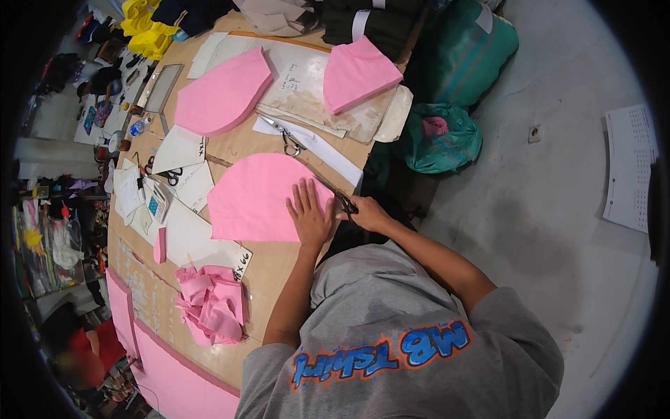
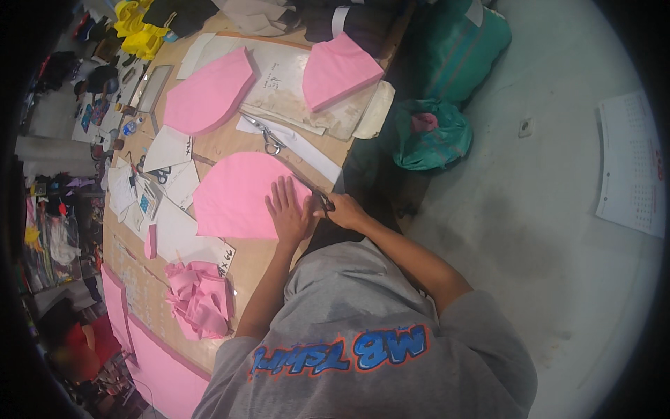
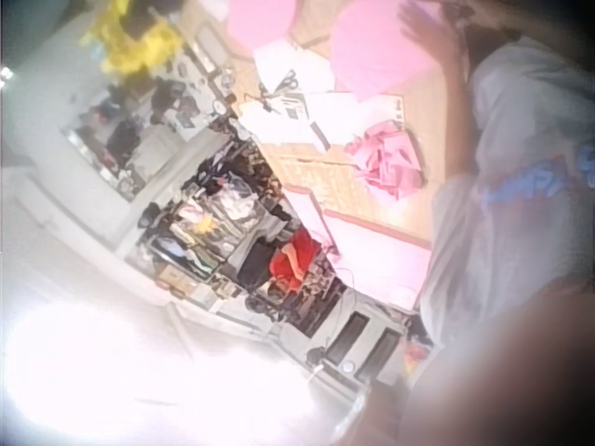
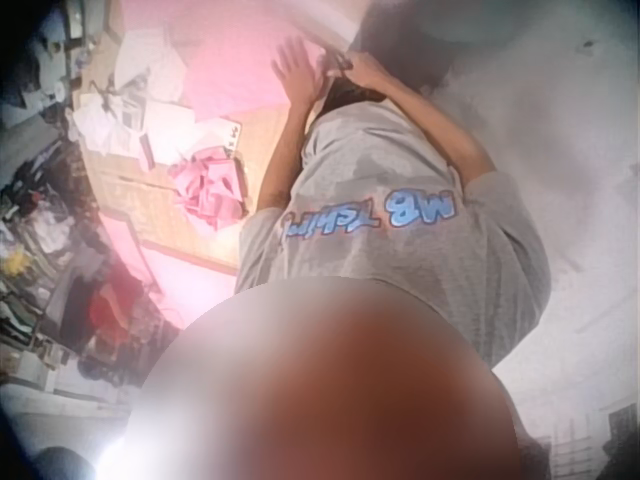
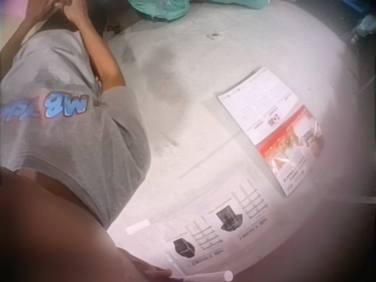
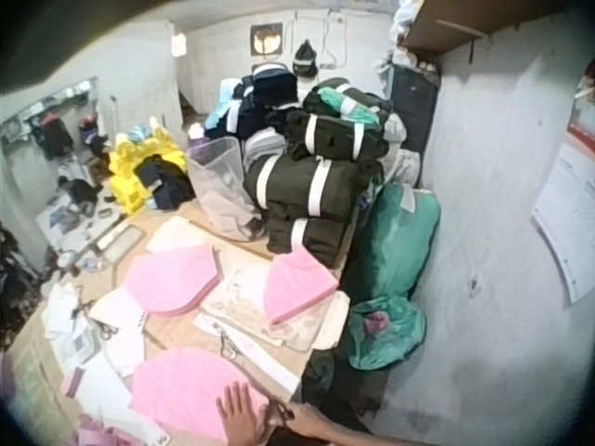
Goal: The person cuts pink fabric pieces using scissors on a cluttered worktable. They repeatedly trim and shape the fabric, then gather the cut pieces and place them into a green bag.
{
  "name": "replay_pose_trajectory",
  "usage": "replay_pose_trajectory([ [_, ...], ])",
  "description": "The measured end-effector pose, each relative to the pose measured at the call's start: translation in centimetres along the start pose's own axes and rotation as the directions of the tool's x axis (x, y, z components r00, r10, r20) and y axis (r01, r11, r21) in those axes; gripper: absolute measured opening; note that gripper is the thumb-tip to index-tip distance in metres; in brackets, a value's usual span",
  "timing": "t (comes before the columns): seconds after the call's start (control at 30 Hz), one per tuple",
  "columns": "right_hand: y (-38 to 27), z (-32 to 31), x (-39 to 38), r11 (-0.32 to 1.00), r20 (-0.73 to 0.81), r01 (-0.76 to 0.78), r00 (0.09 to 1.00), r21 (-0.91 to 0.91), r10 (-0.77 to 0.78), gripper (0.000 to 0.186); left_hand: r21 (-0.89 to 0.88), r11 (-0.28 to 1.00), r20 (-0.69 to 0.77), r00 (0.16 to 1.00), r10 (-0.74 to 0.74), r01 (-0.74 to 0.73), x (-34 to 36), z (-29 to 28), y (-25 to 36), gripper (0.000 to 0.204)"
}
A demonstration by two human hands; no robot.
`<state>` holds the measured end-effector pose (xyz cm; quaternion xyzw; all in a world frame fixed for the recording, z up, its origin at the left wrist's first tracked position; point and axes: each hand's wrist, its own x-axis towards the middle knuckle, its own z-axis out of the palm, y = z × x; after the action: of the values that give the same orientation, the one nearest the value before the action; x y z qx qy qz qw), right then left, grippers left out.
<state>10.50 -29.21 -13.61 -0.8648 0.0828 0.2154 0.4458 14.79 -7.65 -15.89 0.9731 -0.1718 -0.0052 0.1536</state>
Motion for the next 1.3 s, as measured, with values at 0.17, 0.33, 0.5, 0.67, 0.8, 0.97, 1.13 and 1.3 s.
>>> replay_pose_trajectory([
  [0.17,0.1,0.1,0.5,0.994,0.023,-0.104,0.994,-0.037,0.105,0.061,0.002,1.000,0.054,0.998,-0.029,0.029,0.0,0.0,0.0,0.087],
  [0.33,-0.7,-0.8,0.1,0.994,0.010,-0.041,0.999,0.098,0.040,0.070,-0.004,1.000,0.007,1.000,0.003,-0.003,-0.1,0.1,-0.2,0.087],
  [0.5,-0.5,-0.4,1.6,0.990,-0.018,0.049,0.999,0.133,-0.047,0.074,-0.009,1.000,-0.015,1.000,0.011,-0.011,-0.1,0.1,-0.2,0.081],
  [0.67,0.6,0.2,2.8,0.997,-0.040,0.070,0.997,-0.026,-0.071,0.065,0.032,0.999,0.049,0.999,-0.021,0.019,0.0,0.4,-0.4,0.073],
  [0.8,0.2,0.0,2.4,0.992,-0.057,0.103,0.993,0.078,-0.098,0.063,0.019,1.000,-0.040,0.999,0.012,-0.011,0.0,0.3,-0.3,0.071],
  [0.97,-0.5,-0.7,2.3,0.995,0.044,-0.010,0.999,0.102,0.005,0.071,-0.112,0.994,-0.051,0.999,-0.019,0.014,0.8,-0.6,-0.9,0.070],
  [1.13,-1.3,-0.8,3.5,0.999,-0.006,0.021,1.000,0.029,-0.021,0.077,-0.002,0.999,-0.112,0.993,-0.038,0.038,3.6,-0.7,-2.9,0.070],
  [1.3,-2.2,-0.9,3.6,0.997,-0.029,0.045,0.999,0.066,-0.043,0.080,0.057,0.997,-0.103,0.994,-0.037,0.043,4.1,-0.6,-3.2,0.070],
])
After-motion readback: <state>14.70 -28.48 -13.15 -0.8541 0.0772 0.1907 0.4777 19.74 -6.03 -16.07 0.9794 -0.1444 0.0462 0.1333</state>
